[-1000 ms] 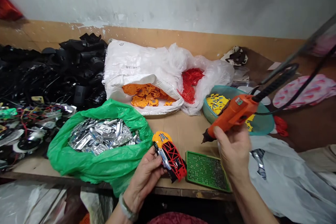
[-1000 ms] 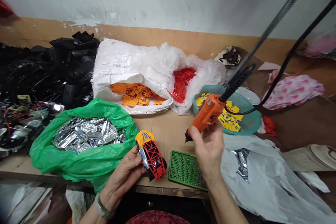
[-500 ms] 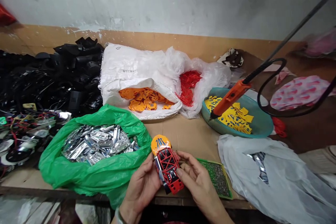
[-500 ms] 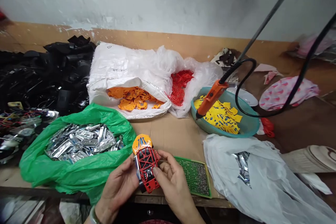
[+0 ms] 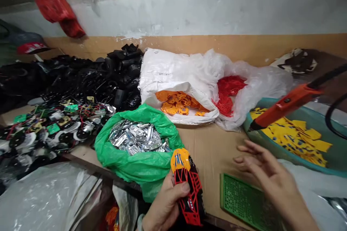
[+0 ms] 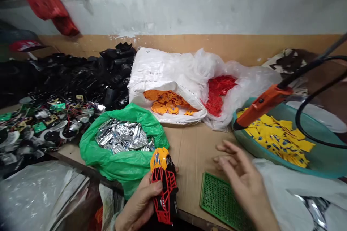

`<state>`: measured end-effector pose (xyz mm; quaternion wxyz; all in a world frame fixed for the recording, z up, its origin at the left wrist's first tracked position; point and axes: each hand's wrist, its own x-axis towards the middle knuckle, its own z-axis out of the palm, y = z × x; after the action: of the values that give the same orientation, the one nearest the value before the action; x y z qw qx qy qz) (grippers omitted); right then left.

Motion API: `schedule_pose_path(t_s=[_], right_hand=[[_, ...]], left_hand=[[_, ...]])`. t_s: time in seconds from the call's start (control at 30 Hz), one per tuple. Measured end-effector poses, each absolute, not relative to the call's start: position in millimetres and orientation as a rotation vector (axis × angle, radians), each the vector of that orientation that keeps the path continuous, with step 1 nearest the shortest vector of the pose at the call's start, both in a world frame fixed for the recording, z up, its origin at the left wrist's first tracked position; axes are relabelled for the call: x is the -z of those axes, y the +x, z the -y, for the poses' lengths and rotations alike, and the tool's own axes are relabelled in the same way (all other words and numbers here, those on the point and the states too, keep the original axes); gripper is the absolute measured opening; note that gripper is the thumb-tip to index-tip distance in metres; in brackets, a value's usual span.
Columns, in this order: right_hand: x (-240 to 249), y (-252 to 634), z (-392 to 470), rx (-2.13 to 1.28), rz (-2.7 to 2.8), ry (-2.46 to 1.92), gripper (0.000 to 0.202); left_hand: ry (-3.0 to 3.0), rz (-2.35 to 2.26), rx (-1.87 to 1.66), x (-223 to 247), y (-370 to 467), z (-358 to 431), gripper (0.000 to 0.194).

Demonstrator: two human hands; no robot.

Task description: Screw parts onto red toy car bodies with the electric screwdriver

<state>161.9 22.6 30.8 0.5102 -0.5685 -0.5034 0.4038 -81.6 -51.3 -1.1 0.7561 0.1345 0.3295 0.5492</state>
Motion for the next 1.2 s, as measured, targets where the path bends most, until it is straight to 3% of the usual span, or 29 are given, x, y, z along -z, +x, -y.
schedule_pose_path(t_s=[0.13,0.3,0.43,0.63,0.8,1.0,1.13,1.2], right_hand=[[-40.9,181.9,-51.6,-0.858,1.149,-1.329,0.062],[-36.4,136.2,-50.7,-0.778,1.244,-1.311,0.034],[-28.4,50.2,-51.5,-0.914,1.846,-1.028,0.018],[-15.5,-41.0,-75.7,-0.560,2.655,-0.845,0.030],[-5.2,-58.2,-88.3,-0.551,2.783,-0.745,0.027],[-15.6,-37.2,-87.7,-0.636,2.435,-0.913,0.041],[-34.3,0.6,-65.6,-1.398,1.505,-1.002,0.023],[-38.6,18.8,-50.5,-1.653,1.149,-0.995,0.028]], left_hand=[[0.228,-0.681,-1.220,12.1,-108.6,74.7,0.053],[0.137,-0.647,-1.297,16.7,-136.0,90.1,0.048],[0.107,-0.679,-1.367,8.9,-149.2,91.7,0.044],[0.105,-0.768,-1.428,2.2,-159.4,91.5,0.040],[0.132,-0.786,-1.451,8.3,-162.9,89.5,0.040],[0.129,-0.845,-1.426,1.9,-154.1,83.1,0.046],[0.182,-0.866,-1.422,-2.0,-135.5,70.4,0.051],[0.211,-0.857,-1.425,-1.9,-122.9,62.4,0.050]])
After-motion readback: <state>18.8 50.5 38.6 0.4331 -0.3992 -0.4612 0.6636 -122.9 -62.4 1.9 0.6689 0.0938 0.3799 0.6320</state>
